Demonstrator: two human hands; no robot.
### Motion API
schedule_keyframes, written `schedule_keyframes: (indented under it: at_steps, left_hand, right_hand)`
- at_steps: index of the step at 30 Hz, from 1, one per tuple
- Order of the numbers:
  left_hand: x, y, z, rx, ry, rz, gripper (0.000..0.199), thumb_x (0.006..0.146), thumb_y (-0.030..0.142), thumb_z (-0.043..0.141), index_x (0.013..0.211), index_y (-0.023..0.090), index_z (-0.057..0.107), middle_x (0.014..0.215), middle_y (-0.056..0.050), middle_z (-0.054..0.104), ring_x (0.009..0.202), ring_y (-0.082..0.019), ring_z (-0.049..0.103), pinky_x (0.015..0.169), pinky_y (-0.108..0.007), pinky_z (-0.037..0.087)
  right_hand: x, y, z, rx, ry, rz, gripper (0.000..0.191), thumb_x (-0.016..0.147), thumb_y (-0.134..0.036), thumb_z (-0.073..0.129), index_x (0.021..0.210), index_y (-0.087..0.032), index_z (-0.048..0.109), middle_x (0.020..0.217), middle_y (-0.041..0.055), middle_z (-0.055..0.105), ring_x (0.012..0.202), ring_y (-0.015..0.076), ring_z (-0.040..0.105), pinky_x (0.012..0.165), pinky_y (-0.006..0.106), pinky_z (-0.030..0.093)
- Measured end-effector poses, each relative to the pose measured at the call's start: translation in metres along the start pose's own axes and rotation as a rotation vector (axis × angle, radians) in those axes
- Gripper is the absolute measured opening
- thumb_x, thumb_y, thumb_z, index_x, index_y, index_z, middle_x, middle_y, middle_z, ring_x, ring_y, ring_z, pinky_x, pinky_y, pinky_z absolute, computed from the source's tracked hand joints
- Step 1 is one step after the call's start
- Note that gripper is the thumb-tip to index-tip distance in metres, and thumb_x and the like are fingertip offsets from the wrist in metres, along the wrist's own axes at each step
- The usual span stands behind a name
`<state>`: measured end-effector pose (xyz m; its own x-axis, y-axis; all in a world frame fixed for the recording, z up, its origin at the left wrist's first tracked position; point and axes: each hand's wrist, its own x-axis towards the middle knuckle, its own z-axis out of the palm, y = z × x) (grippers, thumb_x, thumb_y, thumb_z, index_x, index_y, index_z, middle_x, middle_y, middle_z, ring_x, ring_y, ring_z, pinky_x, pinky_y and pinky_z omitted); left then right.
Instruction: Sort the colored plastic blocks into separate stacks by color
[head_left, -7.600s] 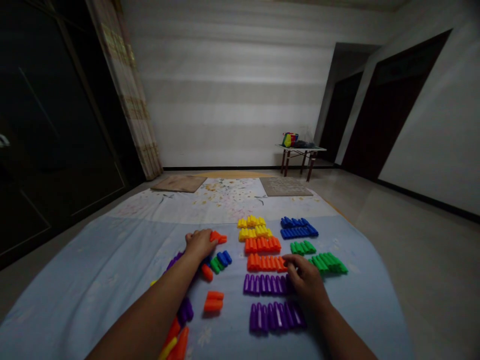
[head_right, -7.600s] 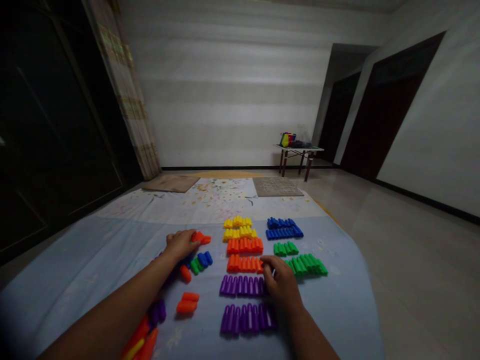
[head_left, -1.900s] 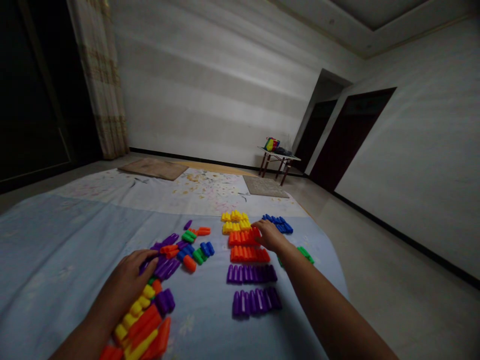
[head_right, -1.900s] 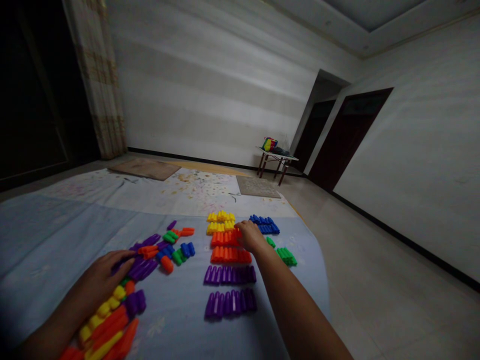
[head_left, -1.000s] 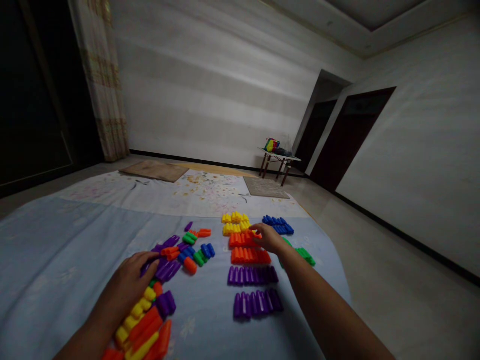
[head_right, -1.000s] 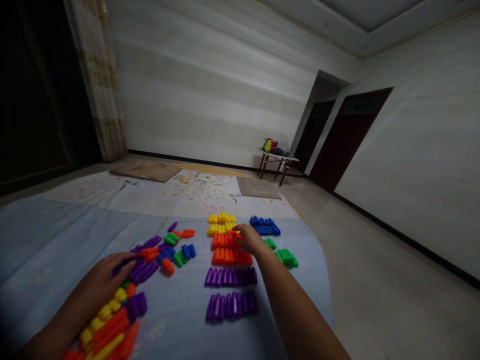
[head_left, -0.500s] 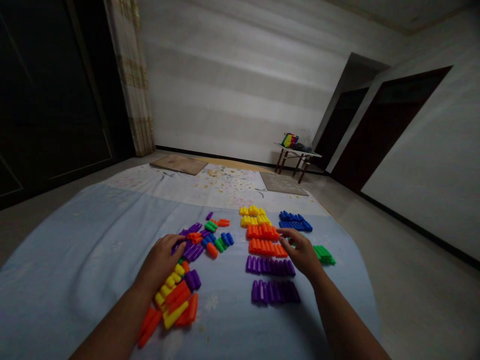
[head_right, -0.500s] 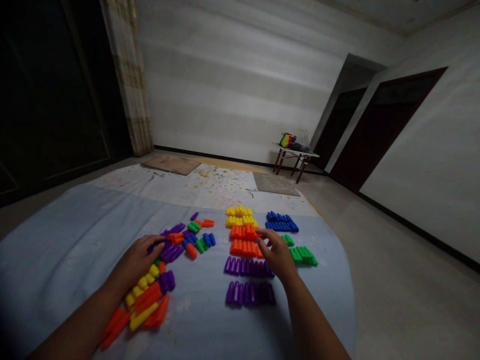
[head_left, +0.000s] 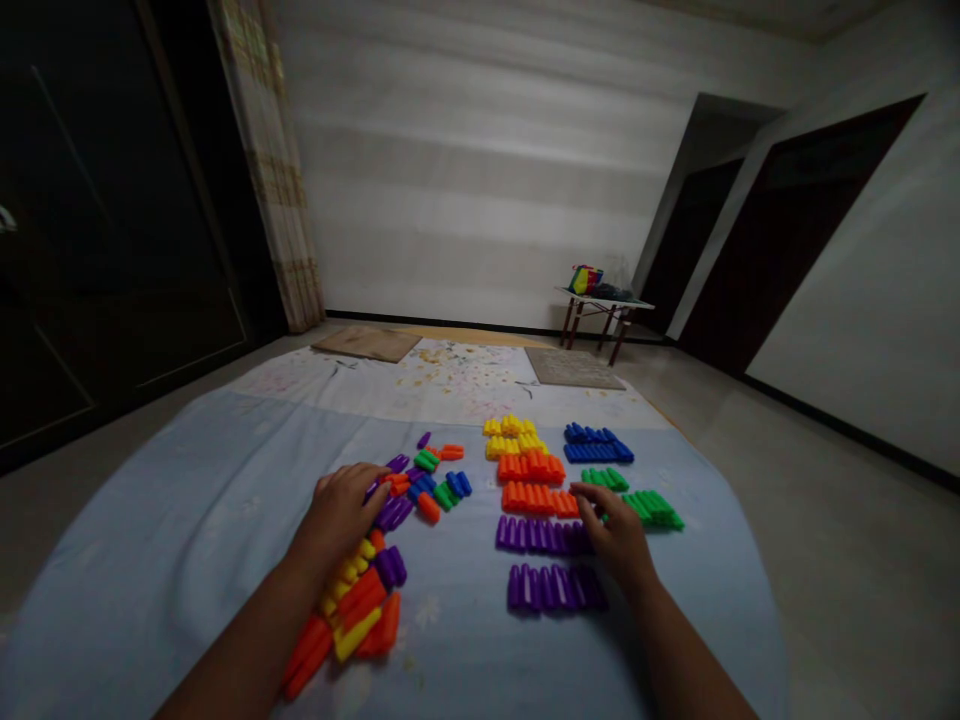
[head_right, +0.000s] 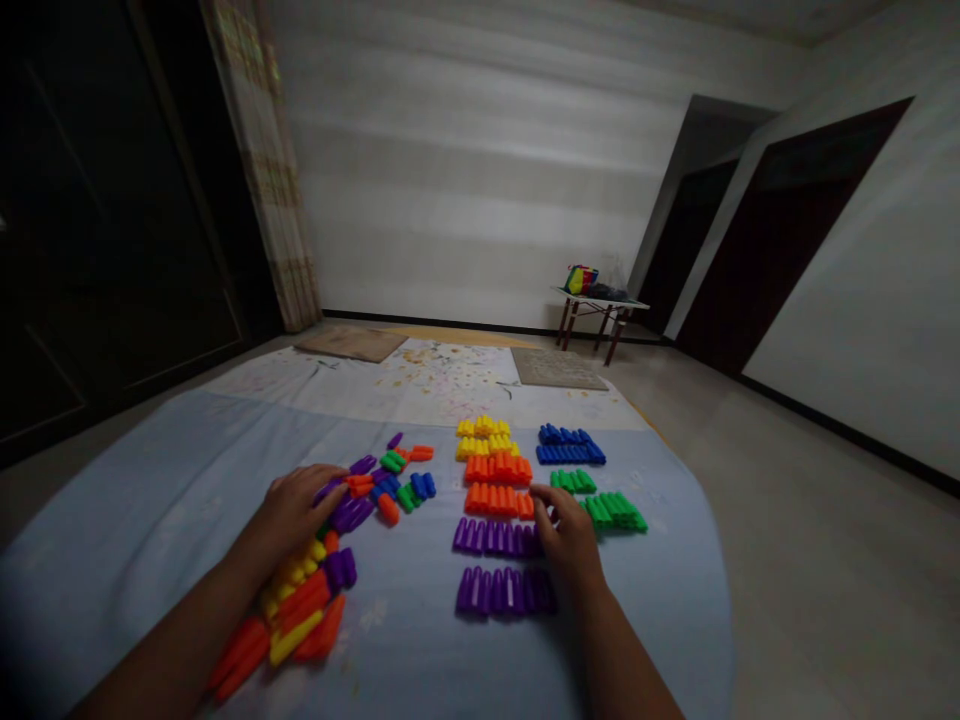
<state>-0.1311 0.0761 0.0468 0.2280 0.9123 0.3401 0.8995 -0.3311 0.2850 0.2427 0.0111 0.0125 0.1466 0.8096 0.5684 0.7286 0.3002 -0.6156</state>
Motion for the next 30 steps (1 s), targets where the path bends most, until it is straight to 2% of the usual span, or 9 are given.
schedule_keyframes:
  at_steps: [5,9,13,19,23,26,30]
  left_hand:
    - [0.014,0.003,-0.005,0.064,-0.167,-0.044,0.037,0.083,0.038,0.041,0.11,0.023,0.059,0.114,-0.005,0.062,0.107,-0.022,0.053,0.091,-0.035,0.035]
    - [0.02,0.01,-0.004,0.088,-0.282,-0.023,0.031,0.078,0.037,0.049,0.105,0.027,0.062,0.107,-0.003,0.064,0.1,-0.02,0.056,0.088,-0.031,0.036]
    - [0.024,0.015,0.001,0.119,-0.283,-0.05,0.028,0.076,0.039,0.051,0.099,0.027,0.063,0.103,-0.005,0.063,0.098,-0.022,0.057,0.084,-0.033,0.036]
    - [0.032,0.011,0.011,0.134,-0.29,-0.104,0.037,0.077,0.045,0.046,0.102,0.023,0.061,0.102,-0.009,0.063,0.097,-0.024,0.057,0.077,-0.034,0.039]
    - [0.035,0.011,0.008,0.132,-0.33,-0.09,0.031,0.076,0.046,0.047,0.09,0.024,0.064,0.092,-0.006,0.066,0.09,-0.023,0.06,0.072,-0.031,0.039]
    - [0.033,0.022,0.001,0.102,-0.277,-0.109,0.035,0.076,0.047,0.046,0.093,0.022,0.063,0.094,-0.006,0.067,0.09,-0.022,0.06,0.072,-0.03,0.04]
    - [0.028,0.052,-0.003,-0.008,-0.161,-0.081,0.038,0.077,0.047,0.046,0.097,0.019,0.062,0.098,-0.008,0.065,0.092,-0.022,0.059,0.077,-0.032,0.042]
  right_hand:
    - [-0.003,0.001,-0.002,-0.008,-0.012,-0.012,0.024,0.083,-0.03,0.046,0.094,-0.018,0.065,0.087,0.0065,0.067,0.062,0.0162,0.057,0.06,0.029,0.047]
    - [-0.003,0.002,-0.002,-0.007,-0.043,-0.008,0.023,0.083,-0.029,0.048,0.094,-0.018,0.064,0.087,0.006,0.066,0.064,0.0164,0.058,0.062,0.029,0.047]
    - [-0.002,0.003,-0.001,0.006,-0.064,-0.01,0.023,0.084,-0.029,0.047,0.094,-0.018,0.064,0.088,0.0061,0.066,0.065,0.0165,0.058,0.062,0.029,0.047]
    - [-0.001,0.0,0.001,0.009,-0.043,-0.015,0.022,0.084,-0.027,0.046,0.093,-0.018,0.064,0.086,0.0053,0.067,0.065,0.0161,0.059,0.061,0.028,0.048]
    - [0.0,-0.001,0.002,0.013,-0.025,-0.024,0.022,0.083,-0.025,0.045,0.092,-0.019,0.064,0.087,0.0057,0.068,0.068,0.0168,0.06,0.061,0.028,0.049]
    - [0.001,-0.001,0.002,0.014,-0.02,-0.035,0.022,0.083,-0.025,0.045,0.091,-0.019,0.065,0.087,0.006,0.068,0.07,0.0174,0.06,0.061,0.028,0.049]
    - [0.002,-0.001,0.002,0.018,-0.029,-0.028,0.022,0.084,-0.025,0.045,0.092,-0.018,0.065,0.087,0.0056,0.068,0.07,0.0172,0.061,0.064,0.028,0.049]
